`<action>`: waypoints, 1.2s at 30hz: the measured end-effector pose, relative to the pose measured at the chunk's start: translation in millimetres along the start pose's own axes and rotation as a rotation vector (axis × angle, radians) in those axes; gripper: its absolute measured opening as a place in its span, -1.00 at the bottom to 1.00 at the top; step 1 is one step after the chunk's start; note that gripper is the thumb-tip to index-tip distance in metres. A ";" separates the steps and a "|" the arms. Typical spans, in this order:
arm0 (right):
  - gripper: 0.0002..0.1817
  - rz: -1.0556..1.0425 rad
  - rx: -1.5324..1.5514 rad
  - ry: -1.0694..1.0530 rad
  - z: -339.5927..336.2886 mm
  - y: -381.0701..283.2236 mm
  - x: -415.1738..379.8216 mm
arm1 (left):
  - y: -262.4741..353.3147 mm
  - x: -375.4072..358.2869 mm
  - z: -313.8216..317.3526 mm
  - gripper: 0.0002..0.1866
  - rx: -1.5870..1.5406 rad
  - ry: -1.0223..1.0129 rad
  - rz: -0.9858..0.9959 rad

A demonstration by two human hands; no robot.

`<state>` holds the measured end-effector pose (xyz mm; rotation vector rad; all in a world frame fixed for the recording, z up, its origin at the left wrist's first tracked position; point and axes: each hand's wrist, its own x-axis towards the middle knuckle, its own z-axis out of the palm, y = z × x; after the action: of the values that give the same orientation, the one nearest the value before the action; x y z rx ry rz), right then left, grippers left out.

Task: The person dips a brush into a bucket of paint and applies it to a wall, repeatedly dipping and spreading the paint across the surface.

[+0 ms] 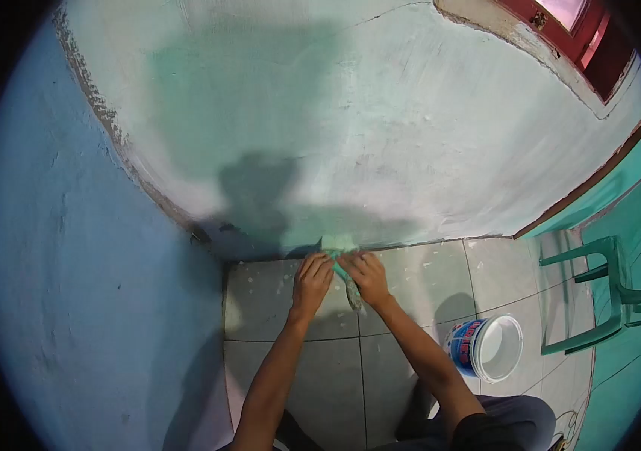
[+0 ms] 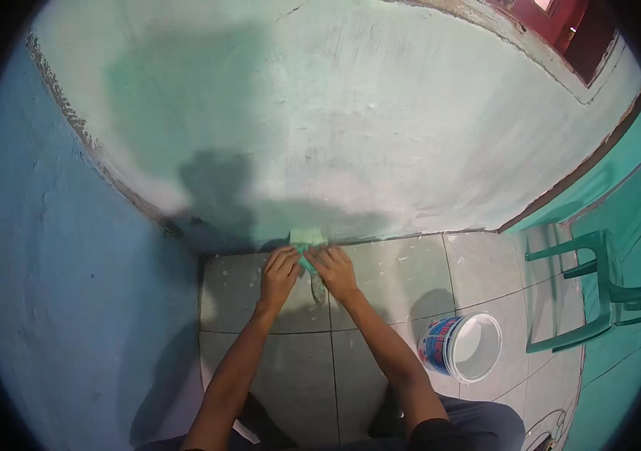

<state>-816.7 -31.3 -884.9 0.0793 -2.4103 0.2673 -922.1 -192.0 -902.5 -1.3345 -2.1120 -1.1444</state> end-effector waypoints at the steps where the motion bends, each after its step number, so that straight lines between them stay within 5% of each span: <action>1: -0.56 0.019 0.005 -0.083 5.7 1.8 -7.2 | -5.1 -10.9 7.5 -0.73 -0.002 -0.108 -0.097; 6: -0.54 0.130 0.072 -0.221 18.8 2.6 -7.1 | -2.6 -9.6 7.4 -0.75 -0.027 -0.337 -0.399; 8: -0.57 0.077 -0.020 -0.077 9.4 2.0 9.6 | -2.2 3.6 3.8 -0.74 -0.022 -0.098 -0.210; 14: -0.63 -0.027 -0.136 0.293 -20.7 -13.5 31.8 | 12.4 43.7 -14.4 -0.77 -0.090 0.109 0.127; 18: -0.58 -0.034 -0.122 0.259 3.3 -7.8 6.3 | -1.2 22.6 -9.7 -0.80 0.017 -0.030 0.116; 20: -0.47 0.059 -0.036 -0.042 21.1 -2.0 -15.1 | -20.8 -1.9 9.0 -0.78 -0.023 -0.111 0.043; 25: -0.36 0.120 0.013 -0.211 24.1 -4.7 -12.4 | -24.6 -5.3 13.1 -0.78 -0.088 -0.216 -0.138; 36: -0.41 0.135 0.022 -0.299 12.4 0.6 0.1 | -9.9 10.5 -1.8 -0.72 -0.131 -0.342 -0.304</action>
<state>-824.9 -33.4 -894.0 -0.0367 -2.7145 0.3668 -935.9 -189.6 -898.5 -1.3805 -2.5974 -1.2635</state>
